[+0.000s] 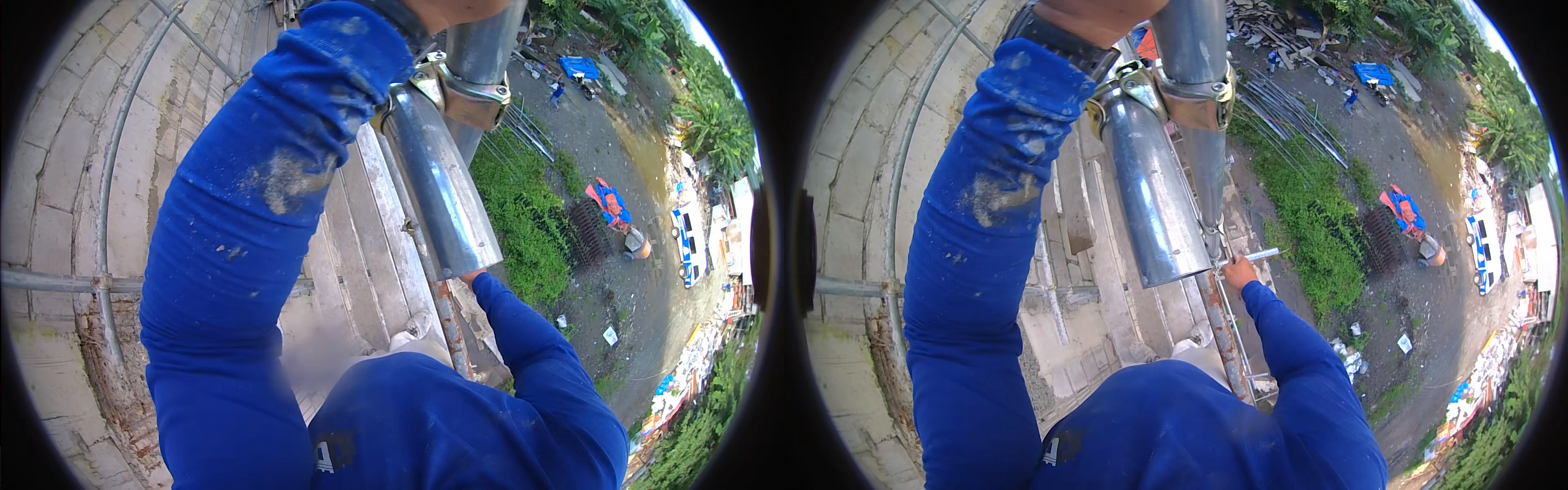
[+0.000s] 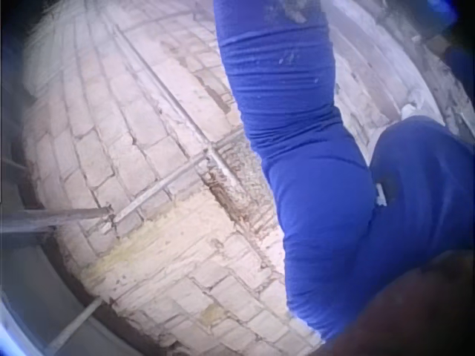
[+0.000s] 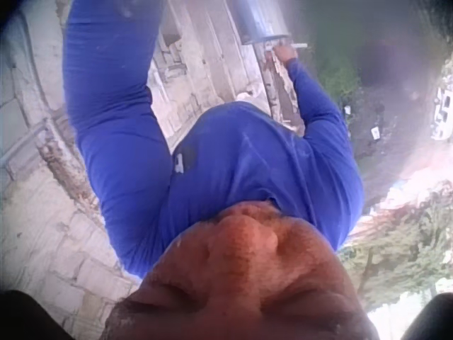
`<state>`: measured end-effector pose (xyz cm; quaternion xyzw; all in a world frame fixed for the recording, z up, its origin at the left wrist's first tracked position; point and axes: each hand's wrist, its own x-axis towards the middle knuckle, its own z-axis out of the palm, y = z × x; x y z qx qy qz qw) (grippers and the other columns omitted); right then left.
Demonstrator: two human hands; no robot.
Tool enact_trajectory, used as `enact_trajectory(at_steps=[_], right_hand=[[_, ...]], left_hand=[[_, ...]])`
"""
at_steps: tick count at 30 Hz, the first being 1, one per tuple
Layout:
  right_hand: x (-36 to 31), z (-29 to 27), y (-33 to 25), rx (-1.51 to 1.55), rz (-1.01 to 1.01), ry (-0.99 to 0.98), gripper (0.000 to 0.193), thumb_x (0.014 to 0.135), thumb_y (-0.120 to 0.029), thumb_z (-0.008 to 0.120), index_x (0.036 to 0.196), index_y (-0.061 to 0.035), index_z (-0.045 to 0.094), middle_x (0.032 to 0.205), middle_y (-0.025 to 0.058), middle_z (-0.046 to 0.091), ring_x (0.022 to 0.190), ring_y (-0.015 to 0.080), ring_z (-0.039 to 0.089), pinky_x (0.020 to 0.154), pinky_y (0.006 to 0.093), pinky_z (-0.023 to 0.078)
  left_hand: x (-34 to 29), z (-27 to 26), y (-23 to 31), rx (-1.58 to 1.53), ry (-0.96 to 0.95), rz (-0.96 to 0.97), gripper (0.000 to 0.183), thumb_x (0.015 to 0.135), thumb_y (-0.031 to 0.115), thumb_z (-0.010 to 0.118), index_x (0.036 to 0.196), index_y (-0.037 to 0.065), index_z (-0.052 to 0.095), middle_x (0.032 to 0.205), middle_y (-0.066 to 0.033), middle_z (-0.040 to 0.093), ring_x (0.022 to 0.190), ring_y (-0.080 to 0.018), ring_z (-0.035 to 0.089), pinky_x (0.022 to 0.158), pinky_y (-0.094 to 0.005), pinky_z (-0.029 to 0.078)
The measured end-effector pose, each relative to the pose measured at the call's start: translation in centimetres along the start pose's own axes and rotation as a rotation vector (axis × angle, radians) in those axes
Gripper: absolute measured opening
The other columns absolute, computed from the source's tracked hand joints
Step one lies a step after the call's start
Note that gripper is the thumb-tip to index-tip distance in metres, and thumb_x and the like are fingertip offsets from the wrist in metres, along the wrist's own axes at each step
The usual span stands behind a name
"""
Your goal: The person is assembling a metal scaffolding structure on an elevated platform. They repeatedly position metal poles into clamps and tighten the fasteners using a spanner to secure the framework.
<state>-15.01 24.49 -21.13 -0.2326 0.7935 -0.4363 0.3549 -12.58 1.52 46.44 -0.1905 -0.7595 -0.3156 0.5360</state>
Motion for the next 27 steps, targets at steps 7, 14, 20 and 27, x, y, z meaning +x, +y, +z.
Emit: enact_trajectory(at_steps=[7,14,20,27], right_hand=[[-3.6,-1.4,-6.7,-0.217,0.041,0.108,0.043,0.099,-0.035,0.053,0.102,0.0063,0.063,0.102,0.0337,0.066,0.1,0.051,0.062,0.088,0.0529,0.049],[-3.3,-1.9,-2.6,-0.244,-0.065,0.31,0.039,0.098,-0.036,0.053,0.091,0.0018,0.061,0.095,0.0353,0.063,0.096,0.0536,0.06,0.083,0.0581,0.046],[-12.3,-3.8,-2.7,-0.082,-0.155,0.317,0.033,0.095,-0.025,0.051,0.078,0.0022,0.061,0.074,0.0233,0.061,0.072,0.0396,0.061,0.068,0.0477,0.045],[-20.4,-7.1,-0.4,0.086,-0.05,0.337,0.035,0.102,-0.029,0.054,0.076,-0.0051,0.055,0.062,0.0027,0.052,0.052,0.0124,0.053,0.049,0.0321,0.043]], left_hand=[[-1.2,1.0,1.1,-0.276,0.078,-0.245,0.035,0.09,0.019,0.072,0.111,-0.003,0.055,0.086,-0.0064,0.063,0.068,-0.0143,0.066,0.059,-0.029,0.056],[-0.3,0.8,0.7,-0.206,0.049,-0.398,0.038,0.089,0.019,0.074,0.115,0.0,0.053,0.088,-0.0089,0.066,0.068,-0.0157,0.067,0.061,-0.0273,0.055],[-1.3,-0.7,-1.6,-0.09,0.074,-0.224,0.048,0.086,0.022,0.079,0.117,-0.001,0.05,0.086,-0.0084,0.066,0.07,-0.0157,0.069,0.065,-0.032,0.06],[-1.8,-0.3,1.0,0.004,0.052,-0.338,0.058,0.09,0.036,0.075,0.125,-0.001,0.047,0.097,-0.0132,0.066,0.09,-0.0221,0.069,0.079,-0.0363,0.055]])
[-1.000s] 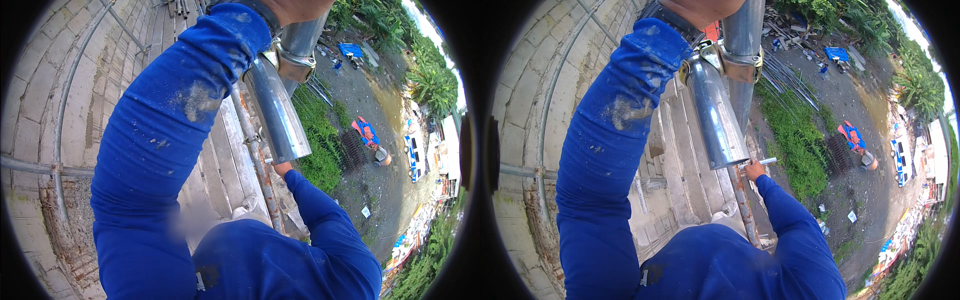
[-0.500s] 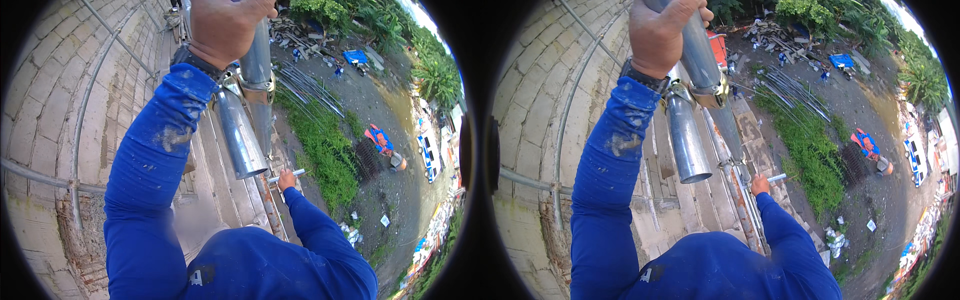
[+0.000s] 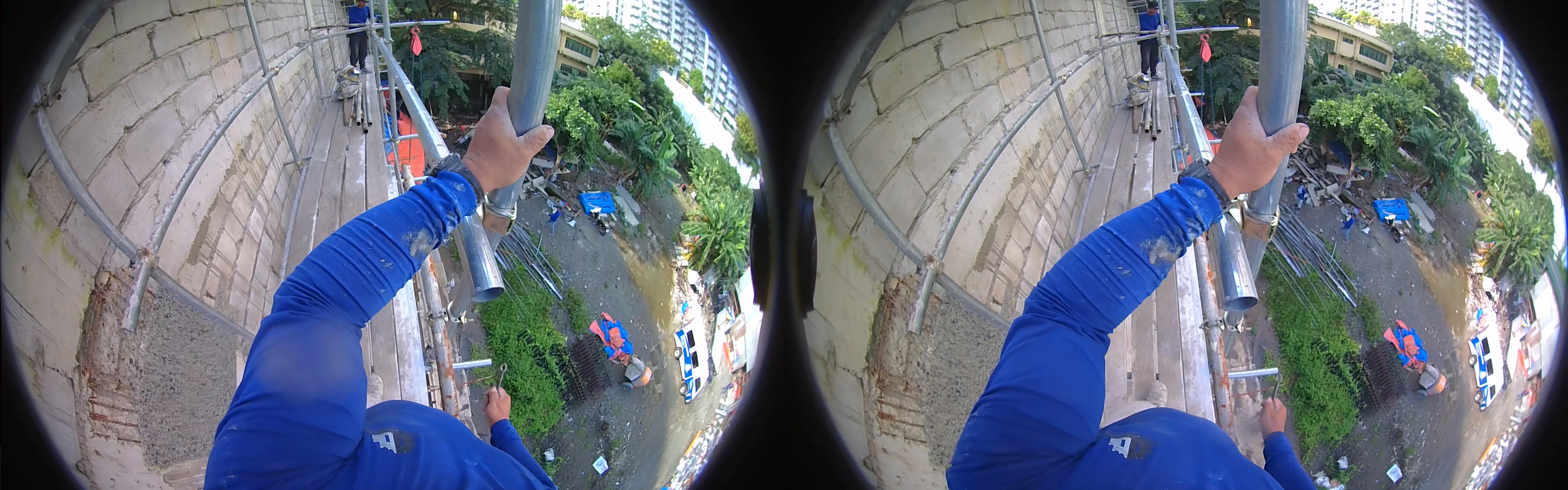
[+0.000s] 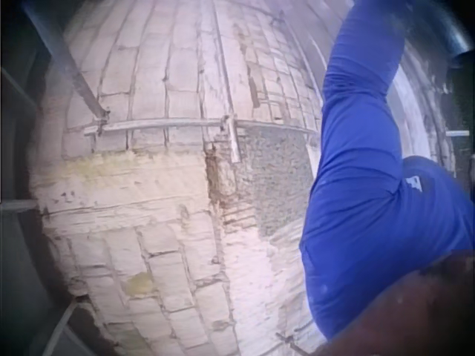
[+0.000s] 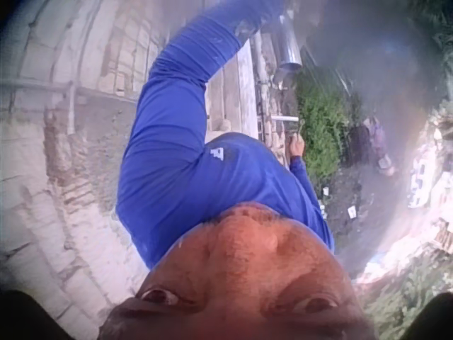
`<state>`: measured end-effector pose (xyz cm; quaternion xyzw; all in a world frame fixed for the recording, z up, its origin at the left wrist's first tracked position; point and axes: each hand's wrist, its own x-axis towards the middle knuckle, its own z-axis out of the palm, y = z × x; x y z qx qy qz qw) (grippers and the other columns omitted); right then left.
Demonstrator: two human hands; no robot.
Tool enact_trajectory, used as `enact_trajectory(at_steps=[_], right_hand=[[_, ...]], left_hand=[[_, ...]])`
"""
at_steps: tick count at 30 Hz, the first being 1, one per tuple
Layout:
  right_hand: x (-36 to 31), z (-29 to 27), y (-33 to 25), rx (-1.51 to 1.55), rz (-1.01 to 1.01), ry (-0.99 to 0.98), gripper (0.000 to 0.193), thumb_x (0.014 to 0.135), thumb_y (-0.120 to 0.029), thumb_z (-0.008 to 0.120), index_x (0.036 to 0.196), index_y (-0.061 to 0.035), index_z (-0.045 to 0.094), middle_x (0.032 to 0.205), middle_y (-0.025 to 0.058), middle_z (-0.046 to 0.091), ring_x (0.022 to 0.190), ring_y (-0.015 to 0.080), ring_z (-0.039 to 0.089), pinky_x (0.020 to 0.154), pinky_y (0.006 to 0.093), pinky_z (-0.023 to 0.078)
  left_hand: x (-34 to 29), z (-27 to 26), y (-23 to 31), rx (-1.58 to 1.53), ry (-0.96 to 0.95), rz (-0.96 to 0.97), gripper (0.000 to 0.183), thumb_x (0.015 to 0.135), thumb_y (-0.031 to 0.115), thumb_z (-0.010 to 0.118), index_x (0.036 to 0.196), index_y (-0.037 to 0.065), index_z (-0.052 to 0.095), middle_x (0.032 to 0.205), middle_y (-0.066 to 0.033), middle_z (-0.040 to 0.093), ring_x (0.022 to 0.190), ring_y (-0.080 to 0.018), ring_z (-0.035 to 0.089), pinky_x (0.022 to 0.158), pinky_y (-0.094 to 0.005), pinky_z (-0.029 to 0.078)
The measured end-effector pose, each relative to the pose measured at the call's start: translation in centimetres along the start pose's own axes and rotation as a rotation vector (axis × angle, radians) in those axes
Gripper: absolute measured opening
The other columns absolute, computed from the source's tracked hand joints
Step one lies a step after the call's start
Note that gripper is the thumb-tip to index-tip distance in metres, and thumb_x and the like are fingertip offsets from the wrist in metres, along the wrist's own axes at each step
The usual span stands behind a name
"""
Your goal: The person is assembling a metal scaffolding structure on an elevated platform. They repeatedly position metal poles into clamps and tighten the fasteners using a spanner to secure the framework.
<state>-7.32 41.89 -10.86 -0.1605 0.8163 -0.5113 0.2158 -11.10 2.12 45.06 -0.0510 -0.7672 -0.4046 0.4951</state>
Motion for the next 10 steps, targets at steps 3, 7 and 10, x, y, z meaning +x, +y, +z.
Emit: enact_trajectory(at_steps=[3,7,10], right_hand=[[-0.6,-1.8,-2.9,0.069,-0.099,0.053,0.037,0.105,-0.034,0.051,0.082,-0.0061,0.057,0.064,0.002,0.054,0.052,0.0111,0.052,0.048,0.0289,0.042],[-3.6,-3.6,-21.0,0.25,-0.295,0.029,0.042,0.107,-0.038,0.048,0.085,-0.0045,0.061,0.067,0.002,0.058,0.059,0.0108,0.054,0.053,0.0277,0.043],[-6.3,-6.0,-29.7,0.402,-0.477,-0.09,0.042,0.106,-0.04,0.052,0.088,-0.0034,0.063,0.069,0.0037,0.059,0.059,0.0114,0.053,0.055,0.0277,0.044]], left_hand=[[-0.4,-1.2,1.7,0.041,-0.062,-0.086,0.058,0.09,0.034,0.074,0.125,-0.003,0.046,0.1,-0.0152,0.066,0.091,-0.0284,0.068,0.083,-0.0385,0.054],[-4.0,-5.2,0.8,0.388,-0.072,0.177,0.068,0.09,0.027,0.072,0.139,-0.003,0.037,0.115,-0.0226,0.063,0.11,-0.0336,0.064,0.09,-0.0415,0.053],[-6.1,-6.6,2.3,0.335,-0.13,0.333,0.079,0.089,0.027,0.073,0.147,-0.001,0.029,0.127,-0.0235,0.057,0.118,-0.0338,0.061,0.098,-0.0437,0.051]])
